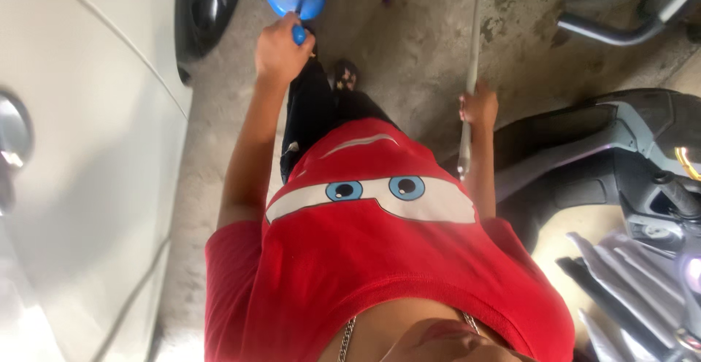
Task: The person sweeps debris on a concrete floor using a broom and dustpan. They gather small pieces of trash and sweep them into the dustpan while moving around a parked white car and a scooter.
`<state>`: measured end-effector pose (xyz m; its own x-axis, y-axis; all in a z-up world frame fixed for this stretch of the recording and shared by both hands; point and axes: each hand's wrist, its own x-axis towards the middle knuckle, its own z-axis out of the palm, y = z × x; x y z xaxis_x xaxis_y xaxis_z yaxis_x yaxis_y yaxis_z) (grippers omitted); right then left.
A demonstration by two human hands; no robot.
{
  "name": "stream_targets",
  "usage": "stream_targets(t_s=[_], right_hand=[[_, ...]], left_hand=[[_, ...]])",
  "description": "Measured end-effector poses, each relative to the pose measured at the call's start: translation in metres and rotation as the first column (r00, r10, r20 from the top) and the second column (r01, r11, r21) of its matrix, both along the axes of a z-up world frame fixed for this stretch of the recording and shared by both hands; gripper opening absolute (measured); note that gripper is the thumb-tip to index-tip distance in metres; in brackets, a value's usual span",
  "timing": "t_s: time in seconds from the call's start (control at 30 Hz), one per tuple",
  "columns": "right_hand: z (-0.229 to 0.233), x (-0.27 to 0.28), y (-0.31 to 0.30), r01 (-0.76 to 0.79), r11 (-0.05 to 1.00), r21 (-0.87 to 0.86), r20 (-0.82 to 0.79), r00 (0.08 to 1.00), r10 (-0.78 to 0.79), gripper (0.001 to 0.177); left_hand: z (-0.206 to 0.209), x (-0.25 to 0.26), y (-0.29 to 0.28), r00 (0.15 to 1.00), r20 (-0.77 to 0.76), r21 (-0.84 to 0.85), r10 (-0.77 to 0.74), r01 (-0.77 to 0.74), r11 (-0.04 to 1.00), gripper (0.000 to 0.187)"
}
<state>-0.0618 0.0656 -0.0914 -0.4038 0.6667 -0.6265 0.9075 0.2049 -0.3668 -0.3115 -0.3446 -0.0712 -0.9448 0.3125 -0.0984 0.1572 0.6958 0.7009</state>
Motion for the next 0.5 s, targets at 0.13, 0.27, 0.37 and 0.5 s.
stream_targets(t_s=[0.13, 0.27, 0.37, 0.5], right_hand=[[-0.027, 0.013, -0.001, 0.118, 0.986, -0.114, -0.107, 0.986, -0.130, 0.019], [-0.026, -0.023, -0.016, 0.211, 0.974, -0.087, -0.167, 0.960, -0.223, 0.027], [-0.017, -0.035, -0.031, 0.215, 0.959, -0.183, -0.223, 0.941, -0.254, 0.030], [-0.009, -0.103, -0.022, 0.290, 0.936, -0.201, -0.278, 0.899, -0.339, 0.056]], left_hand=[[-0.023, -0.057, 0.014, 0.979, -0.039, -0.144, -0.200, 0.193, 0.971, 0.036], [-0.044, -0.161, 0.058, 0.928, -0.224, -0.079, -0.298, 0.287, 0.955, 0.041], [-0.062, -0.208, 0.072, 0.900, -0.192, -0.122, -0.391, 0.373, 0.920, 0.035], [-0.080, -0.284, 0.096, 0.889, -0.187, -0.166, -0.419, 0.392, 0.905, 0.026]])
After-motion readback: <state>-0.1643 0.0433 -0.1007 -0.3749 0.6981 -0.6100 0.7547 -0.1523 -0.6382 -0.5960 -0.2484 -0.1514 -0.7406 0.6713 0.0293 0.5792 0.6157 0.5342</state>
